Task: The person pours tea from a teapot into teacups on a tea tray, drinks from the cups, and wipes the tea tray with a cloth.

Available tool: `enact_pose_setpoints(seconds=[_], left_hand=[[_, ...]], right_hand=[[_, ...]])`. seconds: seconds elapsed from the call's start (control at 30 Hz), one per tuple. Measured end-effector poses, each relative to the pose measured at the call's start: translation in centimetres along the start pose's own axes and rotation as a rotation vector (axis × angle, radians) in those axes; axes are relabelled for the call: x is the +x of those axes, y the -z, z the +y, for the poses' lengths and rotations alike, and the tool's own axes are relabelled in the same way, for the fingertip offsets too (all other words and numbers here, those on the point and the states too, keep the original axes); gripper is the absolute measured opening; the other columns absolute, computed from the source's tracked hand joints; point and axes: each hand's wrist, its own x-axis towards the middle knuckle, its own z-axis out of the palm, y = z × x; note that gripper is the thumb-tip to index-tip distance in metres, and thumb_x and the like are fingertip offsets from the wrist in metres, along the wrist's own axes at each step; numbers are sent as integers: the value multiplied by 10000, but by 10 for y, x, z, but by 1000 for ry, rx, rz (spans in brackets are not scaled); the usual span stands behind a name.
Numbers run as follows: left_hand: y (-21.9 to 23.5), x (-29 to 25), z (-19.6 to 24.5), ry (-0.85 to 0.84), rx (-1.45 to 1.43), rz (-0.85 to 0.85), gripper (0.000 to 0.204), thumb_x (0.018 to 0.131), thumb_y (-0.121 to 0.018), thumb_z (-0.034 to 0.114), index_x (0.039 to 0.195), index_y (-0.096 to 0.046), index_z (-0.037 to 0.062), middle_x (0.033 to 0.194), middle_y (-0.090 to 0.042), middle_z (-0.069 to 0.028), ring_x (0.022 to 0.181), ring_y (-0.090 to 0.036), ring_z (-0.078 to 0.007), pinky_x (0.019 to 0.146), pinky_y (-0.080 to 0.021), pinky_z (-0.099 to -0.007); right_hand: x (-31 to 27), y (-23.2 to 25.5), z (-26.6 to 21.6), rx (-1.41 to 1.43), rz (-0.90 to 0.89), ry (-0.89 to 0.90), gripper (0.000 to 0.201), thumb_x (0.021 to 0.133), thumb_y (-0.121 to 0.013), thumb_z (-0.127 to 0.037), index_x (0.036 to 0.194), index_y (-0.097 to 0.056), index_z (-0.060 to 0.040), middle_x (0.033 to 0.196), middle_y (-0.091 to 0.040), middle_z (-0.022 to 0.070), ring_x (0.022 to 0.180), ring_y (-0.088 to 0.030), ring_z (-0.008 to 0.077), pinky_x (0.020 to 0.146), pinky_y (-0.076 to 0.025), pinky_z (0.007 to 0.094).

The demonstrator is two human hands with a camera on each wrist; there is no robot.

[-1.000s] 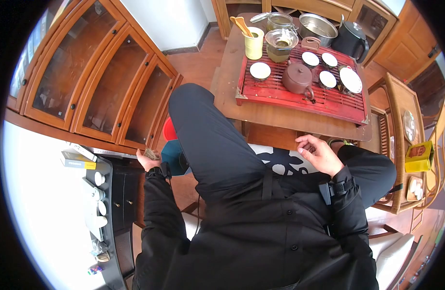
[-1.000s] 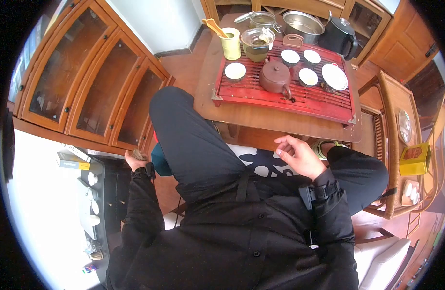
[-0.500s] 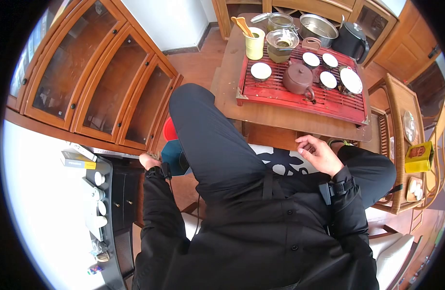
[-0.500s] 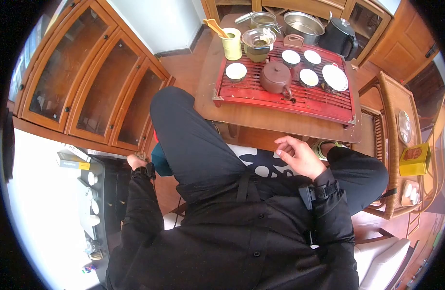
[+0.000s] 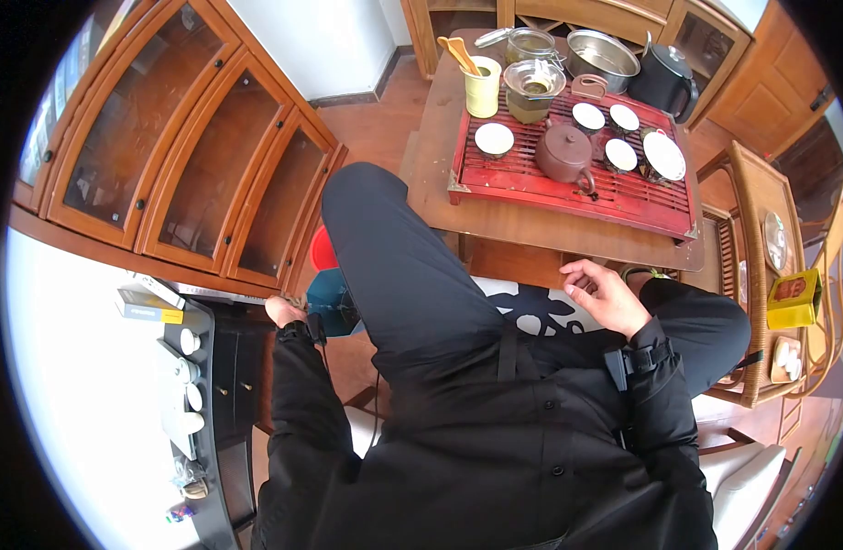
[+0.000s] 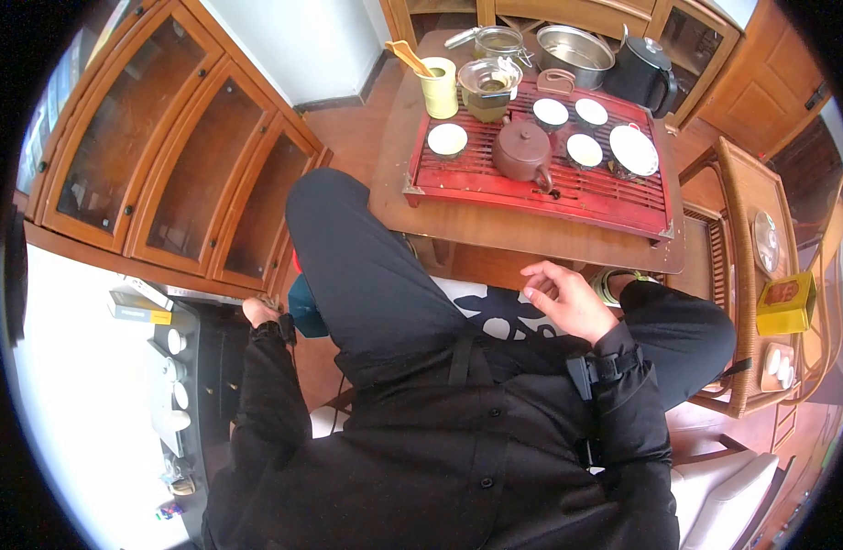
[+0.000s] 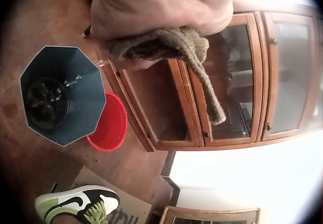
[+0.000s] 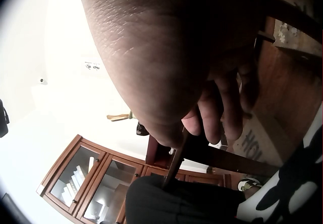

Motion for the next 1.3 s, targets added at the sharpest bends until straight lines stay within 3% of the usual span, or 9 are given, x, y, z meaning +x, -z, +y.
enact_pose_setpoints(seconds=[0.1,0.33,0.43,0.53,0.63,0.7,0.87,1.1,1.3], left_hand=[[8,27,-5,-18,-8,29,293,944,-507,414,989,-641,157,989,-679,-30,876,-671,-258,791,-560,-440],[14,-5,-10,-4,45,-11,237,928,-508,362,858,-558,141,836,-621,-39,737,-614,-245,683,-517,-452],[26,17,-25,3,-124,-121,241,927,-502,353,835,-534,133,782,-597,-57,686,-579,-248,667,-499,-432],[22,9,-23,-17,-34,-216,277,930,-507,371,893,-582,107,851,-646,-91,720,-620,-288,698,-516,-449],[-4,-47,-6,147,8,-80,306,925,-546,374,995,-636,90,955,-681,-120,824,-661,-315,744,-531,-465],[-6,-32,-8,58,19,-236,318,931,-589,334,1081,-629,56,971,-674,-137,941,-649,-296,783,-541,-452],[-33,-57,13,-160,22,-355,252,922,-643,153,1157,-611,71,1127,-653,-77,1086,-625,-281,895,-535,-492],[-133,-194,76,-495,81,-651,337,931,-665,42,1257,-588,70,1192,-637,-72,1110,-636,-238,917,-567,-477],[-221,-325,114,-549,352,-1062,480,936,-701,79,1362,-486,23,1279,-612,-115,1167,-630,-225,959,-566,-410]], right_hand=[[0,0,1,3,0,2,318,965,-667,-102,1257,-597,2,972,-696,66,784,-627,117,735,-530,284],[0,0,-2,-19,5,-4,311,971,-666,-111,1255,-599,-4,966,-697,76,785,-635,131,740,-533,292],[0,-1,2,-16,11,4,306,977,-664,-115,1253,-598,-2,966,-698,80,786,-636,131,740,-533,295],[0,0,2,-18,13,-9,302,981,-661,-119,1253,-598,-3,968,-699,80,790,-638,133,740,-535,298],[0,0,2,-16,14,-11,299,982,-658,-116,1251,-598,0,966,-698,81,801,-643,135,744,-536,300],[-1,0,3,-14,19,-3,298,982,-657,-115,1250,-599,1,966,-700,81,806,-647,137,745,-537,299],[-1,0,1,-23,16,-10,292,980,-654,-110,1245,-602,1,969,-704,88,826,-661,148,757,-542,303],[-1,0,-1,-15,9,-20,288,978,-654,-116,1237,-613,4,962,-715,112,873,-693,182,790,-558,325],[-1,2,-4,-25,7,-38,295,978,-661,-131,1234,-617,8,964,-718,115,877,-699,185,790,-560,326]])
